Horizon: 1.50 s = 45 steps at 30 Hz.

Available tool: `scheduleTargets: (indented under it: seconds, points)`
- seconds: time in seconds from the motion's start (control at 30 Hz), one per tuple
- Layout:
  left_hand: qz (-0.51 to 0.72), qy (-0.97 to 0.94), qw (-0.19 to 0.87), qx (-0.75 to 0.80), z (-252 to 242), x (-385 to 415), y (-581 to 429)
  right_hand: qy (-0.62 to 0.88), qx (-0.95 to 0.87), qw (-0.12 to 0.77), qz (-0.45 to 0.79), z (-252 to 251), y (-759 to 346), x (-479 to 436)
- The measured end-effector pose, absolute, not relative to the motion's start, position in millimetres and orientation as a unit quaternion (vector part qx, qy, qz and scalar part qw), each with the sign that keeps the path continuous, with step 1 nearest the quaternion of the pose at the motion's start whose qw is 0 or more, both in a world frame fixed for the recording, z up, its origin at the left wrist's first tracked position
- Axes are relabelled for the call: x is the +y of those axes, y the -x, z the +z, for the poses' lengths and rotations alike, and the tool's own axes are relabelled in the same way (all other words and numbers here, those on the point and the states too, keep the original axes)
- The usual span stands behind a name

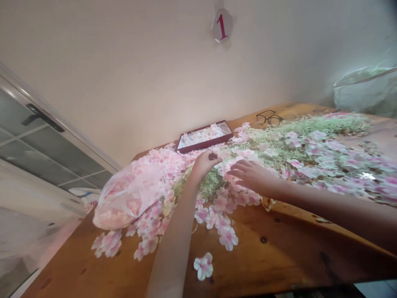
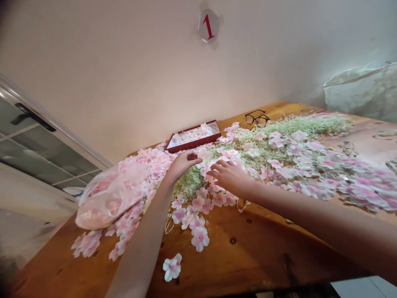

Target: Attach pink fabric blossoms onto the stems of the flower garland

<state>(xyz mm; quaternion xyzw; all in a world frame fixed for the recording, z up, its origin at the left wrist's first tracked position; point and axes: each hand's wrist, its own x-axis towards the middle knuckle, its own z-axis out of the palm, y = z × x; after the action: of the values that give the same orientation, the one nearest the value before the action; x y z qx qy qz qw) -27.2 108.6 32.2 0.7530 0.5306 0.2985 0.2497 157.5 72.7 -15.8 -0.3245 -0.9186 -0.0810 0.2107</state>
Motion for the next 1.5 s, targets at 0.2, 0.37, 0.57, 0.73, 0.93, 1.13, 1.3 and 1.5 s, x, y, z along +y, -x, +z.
scheduleTargets:
  seconds: [0.2,0.37,0.57,0.73,0.93,1.13,1.3,1.5]
  points:
    - [0.349,-0.714,0.365,0.484,33.3,107.0,27.1,0.351,-0.909,0.199,-0.100,-19.0,-136.0,79.1]
    - [0.338,-0.677,0.446,0.478,34.8,106.2,30.1,0.430,-0.847,0.309,0.052,-13.1,-147.7,76.0]
    - [0.339,-0.658,0.478,0.472,32.7,107.7,28.3,0.520,-0.759,0.343,0.189,-15.3,-171.3,76.7]
    - [0.353,-0.611,0.516,0.485,26.0,107.8,23.8,0.512,-0.677,0.398,0.347,-16.1,-187.9,78.5]
    - [0.324,-0.618,0.531,0.481,17.5,105.0,14.2,0.552,-0.626,0.439,0.334,-1.2,-191.6,66.5]
    - [0.296,-0.634,0.504,0.507,10.3,105.1,6.3,0.480,-0.535,0.467,0.516,-4.2,-188.5,68.9]
    - [0.305,-0.618,0.545,0.478,13.2,99.5,2.0,0.427,-0.495,0.493,0.574,-6.9,-187.7,69.8]
    - [0.293,-0.575,0.599,0.474,15.1,96.8,-2.0,0.507,-0.595,0.494,0.380,1.4,-189.7,63.7]
